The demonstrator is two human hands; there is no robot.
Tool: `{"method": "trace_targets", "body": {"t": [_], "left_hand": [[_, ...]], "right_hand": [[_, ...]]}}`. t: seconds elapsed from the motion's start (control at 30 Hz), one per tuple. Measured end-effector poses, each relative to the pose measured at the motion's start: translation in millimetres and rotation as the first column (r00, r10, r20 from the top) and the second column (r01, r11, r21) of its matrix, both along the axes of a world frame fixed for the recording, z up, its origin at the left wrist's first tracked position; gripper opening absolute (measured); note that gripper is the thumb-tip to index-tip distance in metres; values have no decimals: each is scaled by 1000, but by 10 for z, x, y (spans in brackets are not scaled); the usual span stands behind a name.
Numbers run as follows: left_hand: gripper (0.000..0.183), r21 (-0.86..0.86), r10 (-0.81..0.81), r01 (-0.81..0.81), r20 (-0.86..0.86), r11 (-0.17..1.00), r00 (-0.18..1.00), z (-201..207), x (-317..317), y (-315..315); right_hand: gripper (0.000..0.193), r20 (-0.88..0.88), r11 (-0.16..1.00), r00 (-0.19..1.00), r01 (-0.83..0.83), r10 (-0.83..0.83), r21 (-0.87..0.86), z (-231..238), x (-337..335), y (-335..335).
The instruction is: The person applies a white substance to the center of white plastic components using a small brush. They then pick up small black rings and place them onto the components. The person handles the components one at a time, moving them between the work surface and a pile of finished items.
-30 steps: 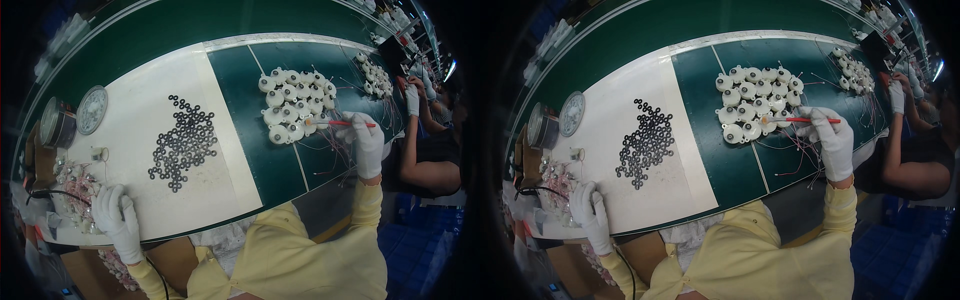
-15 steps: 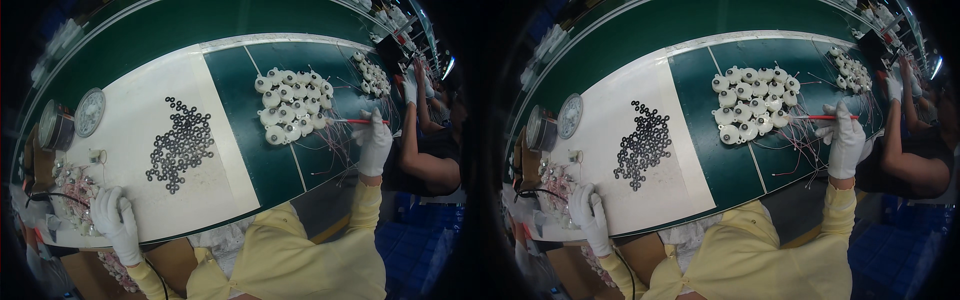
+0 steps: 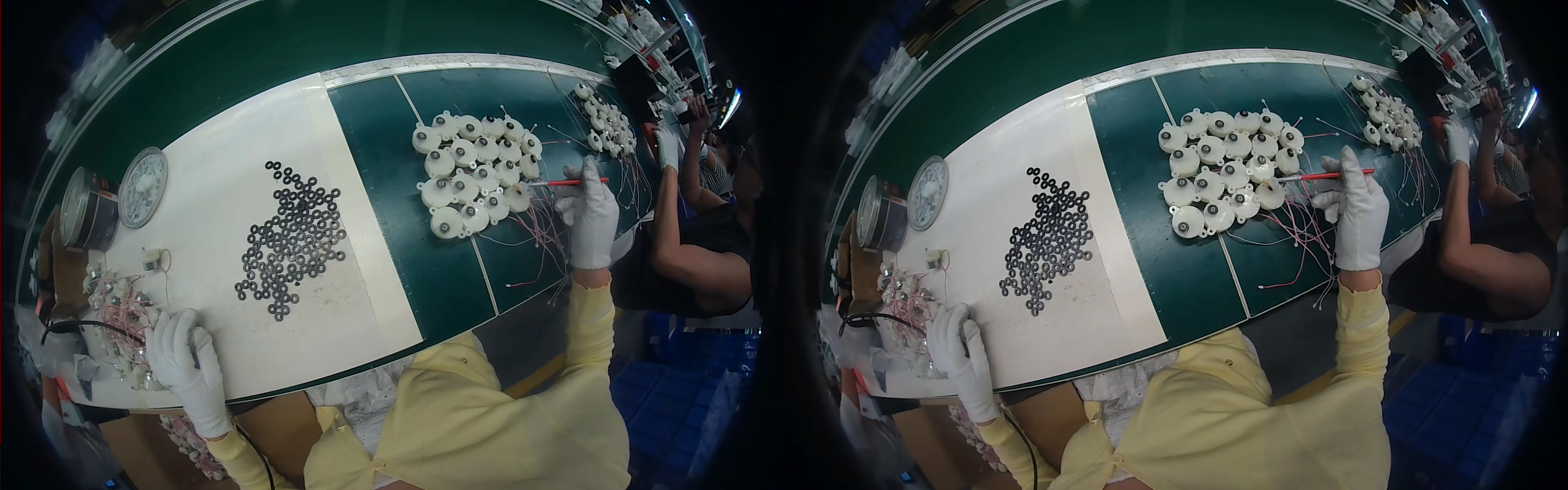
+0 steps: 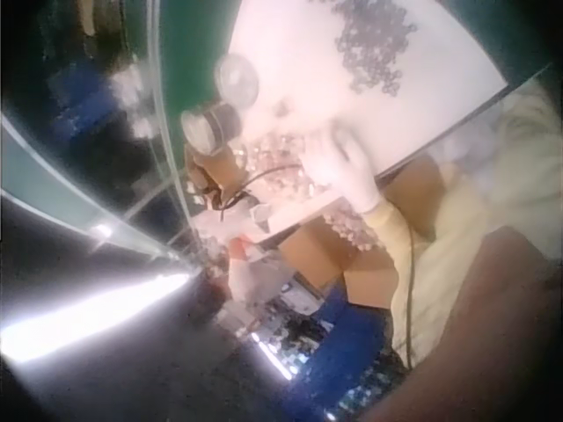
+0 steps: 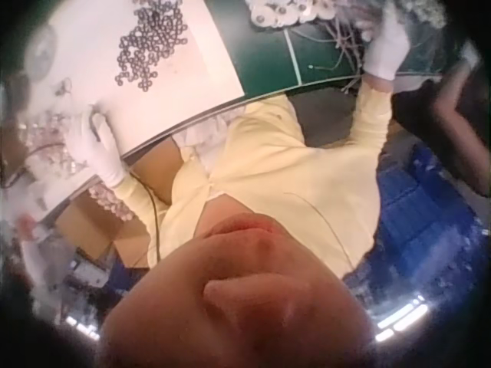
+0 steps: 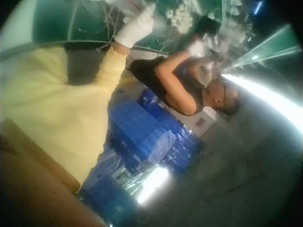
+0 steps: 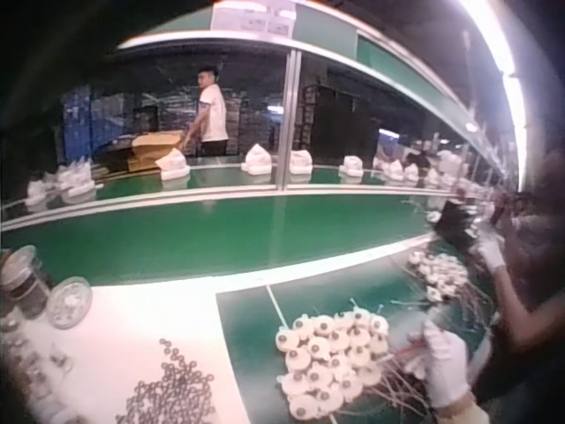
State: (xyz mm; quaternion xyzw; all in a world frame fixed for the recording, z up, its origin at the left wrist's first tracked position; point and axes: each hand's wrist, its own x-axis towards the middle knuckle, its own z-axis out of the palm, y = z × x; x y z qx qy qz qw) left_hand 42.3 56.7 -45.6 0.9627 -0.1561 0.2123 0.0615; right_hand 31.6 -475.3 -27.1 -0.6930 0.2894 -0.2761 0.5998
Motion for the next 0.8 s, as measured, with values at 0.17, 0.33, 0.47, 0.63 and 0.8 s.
{"method": "trace_targets", "body": {"t": [0.17,0.33,0.47,0.63,0.8], "left_hand": [[28,4,7,-7,-1,1000,1000,-4,-1,-1],[28,3,12,-12,-5,1000,1000,1,-6,-6],[29,1,8,-8,-8,1000,1000,3,-4,-1],[29,-3,7,-7,-6,1000,1000,-1,-2,1],[29,-2,8,-7,11,1000,1000,-2,-8,-13]], "right_hand": [[45,34,999,998,-49,49,2,-25,-36,24],[44,23,993,993,-116,117,-19,-45,-96,-43],[43,0,989,991,-132,132,-61,-57,-129,-83],[41,6,984,987,-159,160,-77,-74,-157,-117],[40,2,983,988,-151,152,-108,-65,-155,-107]]}}
